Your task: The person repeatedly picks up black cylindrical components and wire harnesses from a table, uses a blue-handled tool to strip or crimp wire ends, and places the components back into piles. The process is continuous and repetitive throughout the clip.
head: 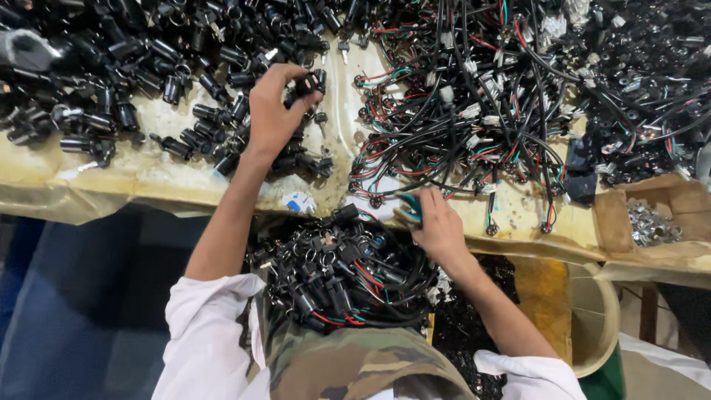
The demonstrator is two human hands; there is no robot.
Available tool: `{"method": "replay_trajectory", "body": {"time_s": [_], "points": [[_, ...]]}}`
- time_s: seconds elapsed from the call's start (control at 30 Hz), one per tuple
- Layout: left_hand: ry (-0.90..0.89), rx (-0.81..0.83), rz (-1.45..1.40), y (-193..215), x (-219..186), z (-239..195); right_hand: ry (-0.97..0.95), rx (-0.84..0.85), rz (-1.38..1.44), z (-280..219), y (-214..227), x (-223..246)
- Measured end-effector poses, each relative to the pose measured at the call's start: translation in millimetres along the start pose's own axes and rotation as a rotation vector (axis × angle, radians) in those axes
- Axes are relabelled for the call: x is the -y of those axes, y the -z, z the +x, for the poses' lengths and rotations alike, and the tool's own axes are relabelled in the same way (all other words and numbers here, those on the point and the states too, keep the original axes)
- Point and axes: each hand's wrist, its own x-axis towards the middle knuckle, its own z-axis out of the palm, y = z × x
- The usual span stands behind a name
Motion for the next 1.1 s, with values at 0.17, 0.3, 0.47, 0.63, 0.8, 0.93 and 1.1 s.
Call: {"method": "replay_trajectory", "body": {"time_s": [0.17, 0.3, 0.47, 0.63, 0.8, 0.93, 1.1], "points": [[0.002, 0.097, -0.458, 2, -69, -50, 0.011, -0.163, -0.032, -15, -16, -4], [0.362, 0.183, -0.994, -12, -99, -72, 0.017, -0.133, -0.066, -16, -14, -5], [0.479, 0.342, -0.912, -9, -112, -95, 0.043, -0.120, -0.032, -3, -12, -21], [0.454, 0.377, -1.157, -20, -115, -106, 0.005, -0.155, 0.012, -5, -17, -25], [0.412, 0.424, -1.163, -27, -127, -108, 0.023, -0.169, 0.045, -3, -18, -25], [0.489, 0.526, -1.002, -11, -150, -101, -0.150, -0.089, 0.292, 3, 16, -11], [0.295, 0.749, -0.662, 1, -176, -87, 0.196, -0.248, 0.731, -20, 91, 32]]}}
